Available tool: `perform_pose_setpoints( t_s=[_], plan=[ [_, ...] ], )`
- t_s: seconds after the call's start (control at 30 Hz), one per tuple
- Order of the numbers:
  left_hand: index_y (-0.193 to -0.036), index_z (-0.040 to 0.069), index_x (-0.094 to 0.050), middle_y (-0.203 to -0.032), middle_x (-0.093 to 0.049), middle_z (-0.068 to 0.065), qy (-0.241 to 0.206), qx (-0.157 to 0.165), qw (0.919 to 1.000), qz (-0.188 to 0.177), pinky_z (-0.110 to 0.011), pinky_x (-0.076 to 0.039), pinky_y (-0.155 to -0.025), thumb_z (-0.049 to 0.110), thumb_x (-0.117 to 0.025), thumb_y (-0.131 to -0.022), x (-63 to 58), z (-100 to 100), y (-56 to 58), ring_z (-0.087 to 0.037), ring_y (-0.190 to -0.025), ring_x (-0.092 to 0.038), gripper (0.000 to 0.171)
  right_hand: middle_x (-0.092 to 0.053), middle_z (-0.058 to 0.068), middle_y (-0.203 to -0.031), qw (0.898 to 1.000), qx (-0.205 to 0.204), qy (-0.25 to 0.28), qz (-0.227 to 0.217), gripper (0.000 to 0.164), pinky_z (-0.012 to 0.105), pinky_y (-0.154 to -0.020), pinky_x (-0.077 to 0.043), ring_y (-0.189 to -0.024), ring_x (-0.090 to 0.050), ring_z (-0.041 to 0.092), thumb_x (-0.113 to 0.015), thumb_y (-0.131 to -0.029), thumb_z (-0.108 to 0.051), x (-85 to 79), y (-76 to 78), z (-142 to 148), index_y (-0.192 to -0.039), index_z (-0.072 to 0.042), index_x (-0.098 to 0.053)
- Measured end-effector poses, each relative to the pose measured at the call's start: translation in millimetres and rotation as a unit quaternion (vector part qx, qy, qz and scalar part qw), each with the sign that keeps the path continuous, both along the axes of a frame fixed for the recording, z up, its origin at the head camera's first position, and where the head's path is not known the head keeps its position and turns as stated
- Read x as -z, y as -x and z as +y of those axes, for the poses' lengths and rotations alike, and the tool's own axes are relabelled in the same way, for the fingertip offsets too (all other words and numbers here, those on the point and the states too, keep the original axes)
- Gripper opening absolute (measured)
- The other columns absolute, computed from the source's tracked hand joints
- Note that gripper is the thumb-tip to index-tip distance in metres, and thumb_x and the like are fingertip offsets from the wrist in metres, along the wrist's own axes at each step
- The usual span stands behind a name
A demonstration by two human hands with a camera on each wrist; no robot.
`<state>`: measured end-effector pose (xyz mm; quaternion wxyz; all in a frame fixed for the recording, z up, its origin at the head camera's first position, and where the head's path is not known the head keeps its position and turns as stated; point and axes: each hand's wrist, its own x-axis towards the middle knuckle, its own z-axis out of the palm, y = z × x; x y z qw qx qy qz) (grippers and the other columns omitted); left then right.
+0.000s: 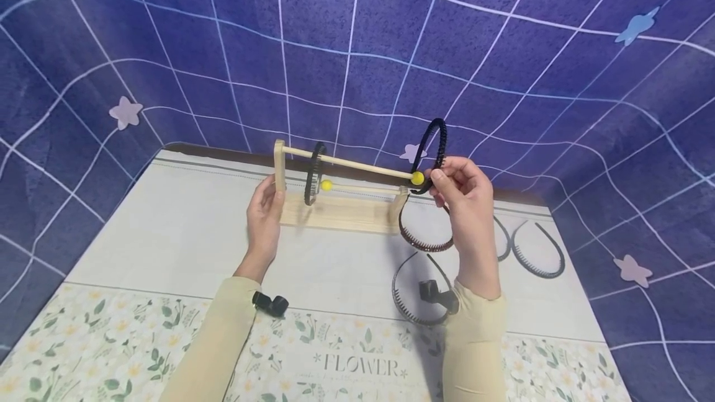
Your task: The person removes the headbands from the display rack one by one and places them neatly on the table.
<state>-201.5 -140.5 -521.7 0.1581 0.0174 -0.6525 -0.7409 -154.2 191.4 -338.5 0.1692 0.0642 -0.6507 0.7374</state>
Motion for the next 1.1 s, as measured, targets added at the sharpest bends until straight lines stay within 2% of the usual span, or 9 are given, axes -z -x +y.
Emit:
perform_pose_setpoints(
  t_s=[0.23,0.6,0.8,1.1],
  plan=[
    [-0.165,0.017,-0.050,-0.153,-0.058,-0.008,0.006,0.001,1.0000,-0.001,-0.045,-0.037,-0.134,0.019,-0.055,-0.118,-1.1,1.6,-1.9,-0.025,-0.155,-0.048,0.047,-0.078,-0.001,-0.089,1.000,0.011,-0.008,-0.009,0.024,0.018,-0.055,-0.048,-0.067,-0.062,0.011,-0.066,-0.103,0.013,1.9,4.5,7.5,-0.100,-0.011,-0.071],
    [-0.164,0.017,-0.051,-0.150,-0.060,-0.005,0.003,-0.002,1.0000,0.000,-0.046,-0.038,-0.133,0.019,-0.057,-0.118,0.6,0.7,-1.0,-0.025,-0.153,-0.050,0.047,-0.078,0.002,-0.089,0.999,0.022,-0.027,-0.032,0.025,0.018,-0.053,-0.048,-0.062,-0.060,0.009,-0.066,-0.102,0.016,13.3,4.0,18.0,-0.100,-0.008,-0.070],
    [-0.165,0.017,-0.050,-0.154,-0.058,-0.008,0.007,0.001,1.0000,-0.006,-0.044,-0.037,-0.134,0.020,-0.056,-0.118,-0.2,0.5,-0.9,-0.024,-0.156,-0.048,0.047,-0.075,0.000,-0.088,0.996,0.044,-0.064,-0.049,0.020,0.018,-0.054,-0.049,-0.063,-0.061,0.008,-0.067,-0.101,0.015,20.9,0.3,38.4,-0.106,-0.004,-0.070],
    [-0.165,0.017,-0.051,-0.154,-0.059,-0.007,0.006,0.001,1.0000,-0.003,-0.044,-0.037,-0.134,0.019,-0.056,-0.118,-0.1,0.1,-0.4,-0.025,-0.156,-0.047,0.047,-0.070,-0.004,-0.087,0.985,0.031,-0.151,-0.073,0.011,0.018,-0.054,-0.051,-0.065,-0.063,0.008,-0.068,-0.102,0.014,34.6,-10.4,68.4,-0.108,0.004,-0.066]
  ],
)
